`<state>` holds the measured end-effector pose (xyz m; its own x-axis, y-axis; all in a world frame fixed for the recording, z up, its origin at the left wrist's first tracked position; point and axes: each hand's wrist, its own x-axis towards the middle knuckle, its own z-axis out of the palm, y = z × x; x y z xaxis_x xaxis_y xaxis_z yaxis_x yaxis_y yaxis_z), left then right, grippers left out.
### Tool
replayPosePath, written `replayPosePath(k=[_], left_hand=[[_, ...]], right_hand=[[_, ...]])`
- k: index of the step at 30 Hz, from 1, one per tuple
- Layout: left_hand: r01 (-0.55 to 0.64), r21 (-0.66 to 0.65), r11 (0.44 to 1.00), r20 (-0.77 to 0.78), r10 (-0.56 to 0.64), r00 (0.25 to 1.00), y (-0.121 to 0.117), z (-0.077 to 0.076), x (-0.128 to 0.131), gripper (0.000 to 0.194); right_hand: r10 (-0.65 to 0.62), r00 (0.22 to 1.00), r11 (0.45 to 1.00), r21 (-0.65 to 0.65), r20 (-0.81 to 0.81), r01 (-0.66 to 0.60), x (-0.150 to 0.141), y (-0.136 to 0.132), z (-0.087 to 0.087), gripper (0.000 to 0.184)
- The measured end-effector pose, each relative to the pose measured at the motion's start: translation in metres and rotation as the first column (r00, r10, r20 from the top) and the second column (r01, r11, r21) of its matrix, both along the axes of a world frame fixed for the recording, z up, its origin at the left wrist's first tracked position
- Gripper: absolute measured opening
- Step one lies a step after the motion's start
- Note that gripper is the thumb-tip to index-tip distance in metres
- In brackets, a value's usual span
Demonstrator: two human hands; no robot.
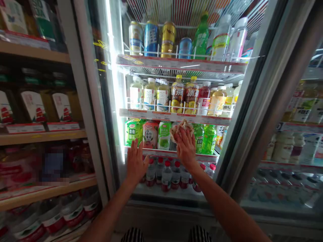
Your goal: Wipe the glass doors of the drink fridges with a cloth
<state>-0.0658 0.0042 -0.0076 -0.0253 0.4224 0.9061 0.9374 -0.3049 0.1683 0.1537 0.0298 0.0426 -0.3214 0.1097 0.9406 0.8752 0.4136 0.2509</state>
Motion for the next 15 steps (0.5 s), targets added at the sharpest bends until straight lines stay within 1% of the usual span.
replayPosePath(k=[2,3,4,5,6,9,10,11,13,15], left_hand=[[-0.013,-0.007,1.000,-0.002,0.013,1.000,0.001,-0.003,-0.005,0.064],[-0.020,-0.012,1.000,-0.007,0.019,1.000,0.002,-0.004,-0.007,0.064],[-0.026,-0.015,1.000,-0.011,0.026,1.000,0.002,-0.005,-0.010,0.064],[-0.032,-0.015,0.999,-0.011,0.032,0.999,0.002,-0.006,-0.012,0.064],[-0.038,-0.013,0.999,-0.006,0.038,0.999,0.002,-0.006,-0.015,0.064],[-0.057,-0.015,0.998,0.017,0.058,0.998,0.002,-0.002,-0.022,0.063],[-0.063,-0.022,0.998,0.021,0.064,0.998,0.001,0.000,-0.025,0.063],[-0.067,-0.030,0.997,0.023,0.067,0.997,0.001,0.001,-0.027,0.063],[-0.068,-0.048,0.997,0.026,0.069,0.997,0.001,0.003,-0.032,0.062],[-0.070,-0.062,0.996,0.034,0.072,0.997,0.002,0.004,-0.038,0.061]], right_hand=[[0.049,0.984,0.999,-0.023,0.172,-0.046,-0.006,-0.001,-0.011,0.046],[0.081,0.960,0.997,-0.040,0.267,-0.073,-0.010,-0.001,-0.016,0.045],[0.107,0.935,0.994,-0.060,0.339,-0.092,-0.014,-0.001,-0.018,0.044],[0.122,0.921,0.992,-0.075,0.370,-0.101,-0.018,-0.001,-0.017,0.043],[0.123,0.926,0.992,-0.081,0.358,-0.101,-0.022,0.000,-0.012,0.044],[0.080,0.982,0.996,-0.057,0.174,-0.071,-0.031,0.004,0.009,0.047],[0.073,0.988,0.997,-0.048,0.134,-0.067,-0.034,0.005,0.013,0.047],[0.077,0.988,0.996,-0.047,0.134,-0.072,-0.036,0.006,0.013,0.047],[0.126,0.959,0.991,-0.071,0.255,-0.112,-0.041,0.005,0.005,0.046],[0.194,0.888,0.981,-0.105,0.417,-0.165,-0.046,0.004,-0.006,0.042]])
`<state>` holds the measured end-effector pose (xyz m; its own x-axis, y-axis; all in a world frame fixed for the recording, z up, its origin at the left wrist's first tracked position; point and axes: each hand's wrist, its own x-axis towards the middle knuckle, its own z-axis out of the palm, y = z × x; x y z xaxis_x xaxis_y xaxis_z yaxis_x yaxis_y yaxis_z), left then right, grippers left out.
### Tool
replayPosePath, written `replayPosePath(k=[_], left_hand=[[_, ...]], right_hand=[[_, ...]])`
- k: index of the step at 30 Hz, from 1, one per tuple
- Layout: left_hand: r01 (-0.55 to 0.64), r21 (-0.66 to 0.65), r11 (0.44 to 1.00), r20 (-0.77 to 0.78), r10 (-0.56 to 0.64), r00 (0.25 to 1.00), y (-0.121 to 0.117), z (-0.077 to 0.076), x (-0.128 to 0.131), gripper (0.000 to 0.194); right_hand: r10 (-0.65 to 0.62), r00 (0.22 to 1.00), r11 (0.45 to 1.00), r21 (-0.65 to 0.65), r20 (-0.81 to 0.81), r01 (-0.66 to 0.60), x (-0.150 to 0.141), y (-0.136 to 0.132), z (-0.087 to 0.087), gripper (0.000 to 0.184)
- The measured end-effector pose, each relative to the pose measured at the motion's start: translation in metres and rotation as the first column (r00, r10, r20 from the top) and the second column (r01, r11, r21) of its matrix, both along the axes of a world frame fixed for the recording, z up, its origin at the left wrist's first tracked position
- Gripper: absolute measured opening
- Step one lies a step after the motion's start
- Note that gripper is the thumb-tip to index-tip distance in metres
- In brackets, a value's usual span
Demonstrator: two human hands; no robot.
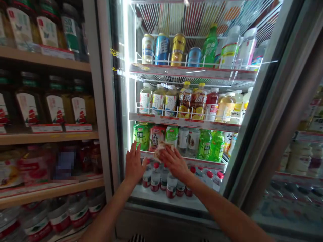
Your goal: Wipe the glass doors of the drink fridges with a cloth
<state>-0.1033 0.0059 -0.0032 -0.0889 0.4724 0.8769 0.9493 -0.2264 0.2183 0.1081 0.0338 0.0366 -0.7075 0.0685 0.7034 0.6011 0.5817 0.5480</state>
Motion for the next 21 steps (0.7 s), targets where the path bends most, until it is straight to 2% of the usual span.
replayPosePath(k=[2,7,13,15,18,21], left_hand=[[-0.010,0.005,1.000,0.016,0.010,1.000,0.001,0.002,-0.005,0.061],[-0.036,0.024,0.999,0.042,0.035,0.998,0.002,0.008,-0.019,0.062],[-0.042,-0.005,0.999,0.042,0.042,0.998,0.003,0.004,-0.033,0.062],[-0.043,-0.010,0.999,0.040,0.043,0.998,0.004,0.003,-0.037,0.062],[-0.054,-0.006,0.999,0.054,0.054,0.997,0.004,0.002,-0.043,0.063],[-0.060,-0.003,0.998,0.073,0.060,0.995,0.003,-0.002,-0.050,0.063]], right_hand=[[0.022,0.998,1.000,0.000,0.053,-0.022,-0.005,0.000,0.000,0.039],[-0.062,0.974,0.997,0.033,-0.218,0.071,-0.017,0.003,0.025,0.042],[0.052,0.997,0.998,0.013,0.061,-0.053,-0.039,0.007,0.002,0.039],[0.050,0.999,0.999,-0.010,0.017,-0.050,-0.049,0.009,0.011,0.040],[0.008,0.991,1.000,-0.024,-0.133,-0.011,-0.065,0.012,0.032,0.042],[0.042,0.996,0.999,-0.013,-0.075,-0.043,-0.077,0.013,0.033,0.040]])
